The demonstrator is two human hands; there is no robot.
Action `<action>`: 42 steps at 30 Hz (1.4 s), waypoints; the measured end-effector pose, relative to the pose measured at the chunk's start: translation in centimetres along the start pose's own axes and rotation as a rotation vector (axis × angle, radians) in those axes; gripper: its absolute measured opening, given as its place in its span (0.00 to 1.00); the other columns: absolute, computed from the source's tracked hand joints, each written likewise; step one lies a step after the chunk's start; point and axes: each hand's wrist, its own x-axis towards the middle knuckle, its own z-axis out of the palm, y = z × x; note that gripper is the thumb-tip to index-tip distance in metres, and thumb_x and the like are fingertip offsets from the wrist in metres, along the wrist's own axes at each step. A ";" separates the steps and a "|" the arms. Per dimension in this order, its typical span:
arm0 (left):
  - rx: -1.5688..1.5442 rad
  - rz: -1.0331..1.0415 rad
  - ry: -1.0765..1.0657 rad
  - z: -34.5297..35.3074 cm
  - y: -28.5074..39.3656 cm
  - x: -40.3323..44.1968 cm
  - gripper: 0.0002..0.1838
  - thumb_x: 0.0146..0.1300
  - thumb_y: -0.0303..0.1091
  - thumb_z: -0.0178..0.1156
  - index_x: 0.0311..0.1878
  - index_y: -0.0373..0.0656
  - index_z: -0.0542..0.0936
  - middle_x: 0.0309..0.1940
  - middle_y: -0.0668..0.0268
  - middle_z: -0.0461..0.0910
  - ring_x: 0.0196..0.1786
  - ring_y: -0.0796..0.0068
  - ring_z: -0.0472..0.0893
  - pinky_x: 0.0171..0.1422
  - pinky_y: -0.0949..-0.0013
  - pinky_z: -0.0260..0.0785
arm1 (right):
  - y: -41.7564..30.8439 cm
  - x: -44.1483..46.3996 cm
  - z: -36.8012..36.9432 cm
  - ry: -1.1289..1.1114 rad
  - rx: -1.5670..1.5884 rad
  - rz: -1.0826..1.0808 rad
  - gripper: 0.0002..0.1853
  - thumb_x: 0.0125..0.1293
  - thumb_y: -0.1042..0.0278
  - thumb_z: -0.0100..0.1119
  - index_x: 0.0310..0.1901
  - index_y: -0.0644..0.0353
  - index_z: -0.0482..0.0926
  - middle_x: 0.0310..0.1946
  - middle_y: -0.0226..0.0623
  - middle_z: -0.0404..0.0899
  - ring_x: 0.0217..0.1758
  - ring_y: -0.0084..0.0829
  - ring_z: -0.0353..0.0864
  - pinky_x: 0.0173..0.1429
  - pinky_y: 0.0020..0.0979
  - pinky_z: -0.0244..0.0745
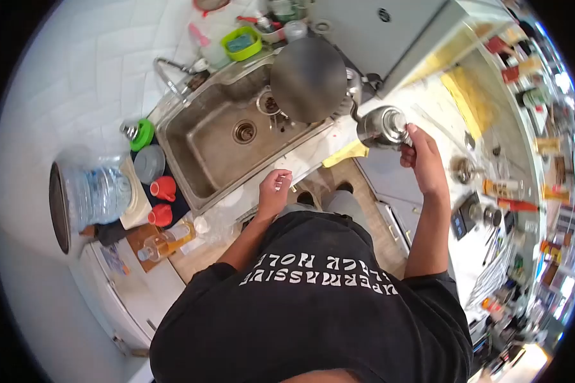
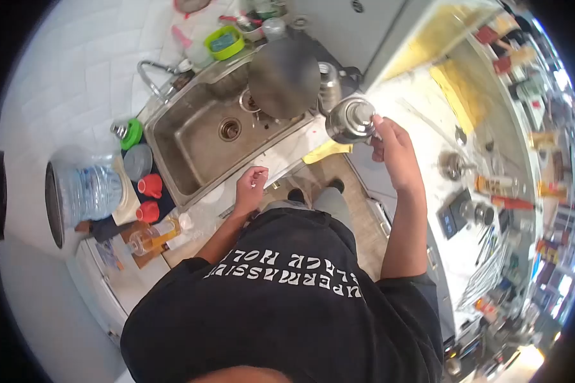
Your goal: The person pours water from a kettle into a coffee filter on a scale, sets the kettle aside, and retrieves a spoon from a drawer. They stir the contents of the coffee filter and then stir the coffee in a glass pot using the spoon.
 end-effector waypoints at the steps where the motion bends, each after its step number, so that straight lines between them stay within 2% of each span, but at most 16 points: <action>1: -0.025 0.004 -0.043 0.3 0.5 0.7 0.10 0.75 0.34 0.64 0.52 0.40 0.86 0.39 0.69 0.85 0.42 0.81 0.81 0.50 0.72 0.75 | 0.6 -0.9 -0.2 0.035 0.000 -0.004 0.21 0.80 0.46 0.57 0.49 0.60 0.83 0.32 0.24 0.75 0.30 0.15 0.65 0.36 0.23 0.64; 3: 0.047 0.011 -0.127 -0.5 1.5 -0.7 0.10 0.75 0.34 0.63 0.52 0.39 0.85 0.39 0.71 0.85 0.42 0.82 0.81 0.50 0.73 0.74 | 3.9 -5.2 -1.5 0.097 0.091 0.014 0.19 0.80 0.47 0.57 0.44 0.58 0.82 0.31 0.22 0.73 0.30 0.15 0.64 0.34 0.22 0.62; 5: 0.056 0.026 -0.225 3.0 1.3 -0.9 0.10 0.75 0.34 0.64 0.52 0.39 0.85 0.39 0.70 0.85 0.42 0.82 0.81 0.50 0.73 0.74 | 5.4 -8.7 -4.1 0.201 0.122 0.013 0.19 0.80 0.48 0.57 0.43 0.57 0.82 0.31 0.21 0.72 0.31 0.15 0.64 0.34 0.22 0.61; 8: 0.069 0.133 -0.351 7.1 2.9 -0.8 0.10 0.73 0.35 0.66 0.50 0.39 0.86 0.38 0.65 0.87 0.39 0.77 0.83 0.48 0.69 0.77 | 8.6 -13.6 -8.5 0.291 0.156 0.014 0.17 0.81 0.49 0.57 0.47 0.56 0.80 0.29 0.20 0.68 0.30 0.14 0.60 0.33 0.23 0.59; 11: 0.108 0.198 -0.459 10.9 3.8 -0.9 0.11 0.73 0.35 0.66 0.51 0.39 0.86 0.39 0.64 0.88 0.40 0.76 0.84 0.48 0.69 0.77 | 10.2 -18.7 -11.5 0.446 0.217 0.028 0.18 0.80 0.49 0.57 0.42 0.56 0.81 0.31 0.19 0.71 0.32 0.13 0.64 0.34 0.22 0.60; 16: 0.126 0.209 -0.628 18.0 6.2 -3.0 0.11 0.73 0.34 0.66 0.51 0.38 0.86 0.40 0.63 0.88 0.42 0.76 0.85 0.50 0.69 0.78 | 13.4 -25.8 -17.1 0.615 0.414 -0.006 0.18 0.84 0.48 0.50 0.39 0.52 0.75 0.26 0.18 0.63 0.28 0.14 0.59 0.33 0.23 0.58; 18: 0.112 0.207 -0.668 21.0 6.7 -4.3 0.10 0.73 0.34 0.66 0.51 0.38 0.86 0.40 0.64 0.88 0.42 0.76 0.85 0.50 0.69 0.78 | 14.5 -28.1 -19.1 0.701 0.462 -0.012 0.18 0.84 0.48 0.49 0.39 0.51 0.74 0.26 0.18 0.63 0.28 0.14 0.59 0.33 0.22 0.58; 23: 0.045 0.141 -0.671 28.8 8.2 -7.8 0.10 0.74 0.34 0.66 0.51 0.38 0.85 0.39 0.68 0.87 0.41 0.81 0.83 0.49 0.72 0.76 | 16.2 -32.5 -24.7 0.744 0.436 0.000 0.18 0.85 0.50 0.46 0.42 0.54 0.75 0.27 0.19 0.63 0.29 0.15 0.59 0.33 0.23 0.59; 27: 0.086 0.163 -0.692 34.2 9.0 -9.9 0.10 0.76 0.33 0.64 0.53 0.38 0.84 0.40 0.72 0.85 0.43 0.85 0.81 0.51 0.76 0.74 | 17.1 -34.6 -29.4 0.723 0.420 0.016 0.14 0.84 0.54 0.49 0.41 0.53 0.75 0.27 0.18 0.62 0.29 0.15 0.58 0.36 0.23 0.60; 32: 0.154 0.140 -0.641 37.8 9.5 -10.0 0.11 0.76 0.34 0.64 0.54 0.37 0.85 0.41 0.71 0.85 0.43 0.84 0.82 0.52 0.75 0.75 | 18.0 -35.3 -34.4 0.678 0.381 0.043 0.14 0.82 0.55 0.53 0.38 0.54 0.75 0.28 0.18 0.64 0.31 0.13 0.61 0.36 0.23 0.61; 35: 0.119 0.230 -0.572 39.1 9.6 -9.5 0.10 0.75 0.36 0.66 0.50 0.40 0.86 0.34 0.72 0.85 0.36 0.85 0.79 0.42 0.75 0.73 | 18.6 -34.8 -36.3 0.657 0.374 0.015 0.15 0.82 0.55 0.54 0.37 0.53 0.75 0.28 0.18 0.65 0.31 0.13 0.61 0.36 0.23 0.61; 42: 0.086 0.220 -0.490 43.0 10.4 -5.1 0.11 0.75 0.38 0.65 0.50 0.39 0.86 0.35 0.69 0.85 0.37 0.82 0.81 0.45 0.73 0.74 | 17.0 -32.6 -39.0 0.750 0.393 -0.010 0.14 0.82 0.57 0.56 0.36 0.52 0.74 0.25 0.16 0.64 0.28 0.13 0.60 0.35 0.22 0.61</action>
